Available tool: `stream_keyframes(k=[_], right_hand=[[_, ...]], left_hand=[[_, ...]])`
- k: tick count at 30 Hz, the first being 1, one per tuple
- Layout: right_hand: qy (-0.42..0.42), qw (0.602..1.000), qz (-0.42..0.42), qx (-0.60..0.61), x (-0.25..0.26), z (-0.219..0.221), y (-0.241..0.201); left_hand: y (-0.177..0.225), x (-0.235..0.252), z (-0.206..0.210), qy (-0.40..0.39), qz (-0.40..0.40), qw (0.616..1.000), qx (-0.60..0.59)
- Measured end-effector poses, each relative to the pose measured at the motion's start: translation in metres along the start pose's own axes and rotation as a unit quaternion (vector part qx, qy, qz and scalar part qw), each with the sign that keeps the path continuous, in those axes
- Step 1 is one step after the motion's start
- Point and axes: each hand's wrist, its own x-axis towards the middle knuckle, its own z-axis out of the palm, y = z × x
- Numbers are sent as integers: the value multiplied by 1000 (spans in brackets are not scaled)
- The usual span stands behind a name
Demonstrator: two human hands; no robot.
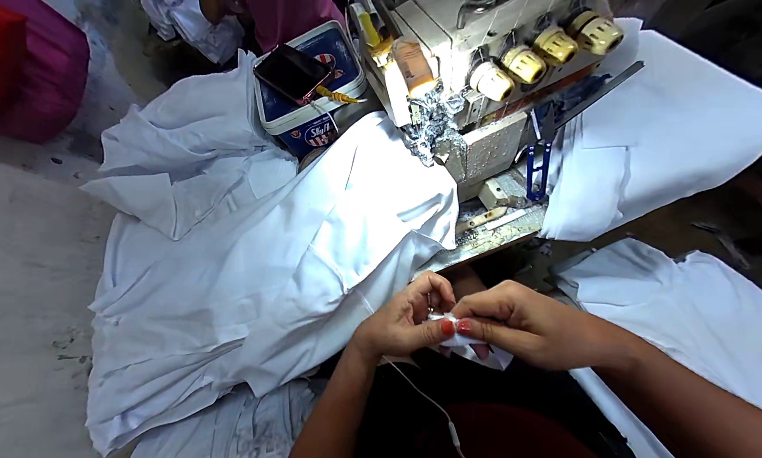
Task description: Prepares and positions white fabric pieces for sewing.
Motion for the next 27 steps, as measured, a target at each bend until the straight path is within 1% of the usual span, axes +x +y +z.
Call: stream_keyframes(k=[2, 4, 6, 8, 10, 13, 18, 20, 22, 24, 26, 27], right_hand=[[9, 1000, 8, -12, -5, -1, 1], [16, 999, 16, -37, -8, -3, 0], [40, 997, 26, -65, -10, -3, -2], [66, 993, 38, -91, -12, -2, 0], [80, 989, 53, -111, -13, -1, 2], [95, 983, 65, -144, -14, 3, 6], [122, 972, 39, -199, -15, 16, 19], [130, 971, 23, -201, -16, 23, 26], [138, 972, 9, -192, -18, 30, 32], [158, 972, 1, -174, -17, 36, 34], [209, 966, -19, -151, -9, 38, 35], [250, 957, -32, -142, -2, 38, 35]], left_hand=[[0, 2, 3, -14, -22, 1000, -2], [0, 5, 7, 26, 2, 1000, 4], [6, 4, 7, 88, 11, 992, 91], [17, -1, 2, 115, -9, 965, 234], [30, -6, -3, 105, -33, 930, 350], [45, -10, -2, 88, -65, 878, 466], [55, -12, 1, 60, -40, 803, 592], [61, -12, 1, 40, -48, 786, 615], [71, -14, 0, -3, -80, 789, 609], [85, -12, -2, -28, -100, 779, 618], [101, -7, -6, -10, -91, 755, 649], [108, -2, -9, 13, -77, 741, 667]])
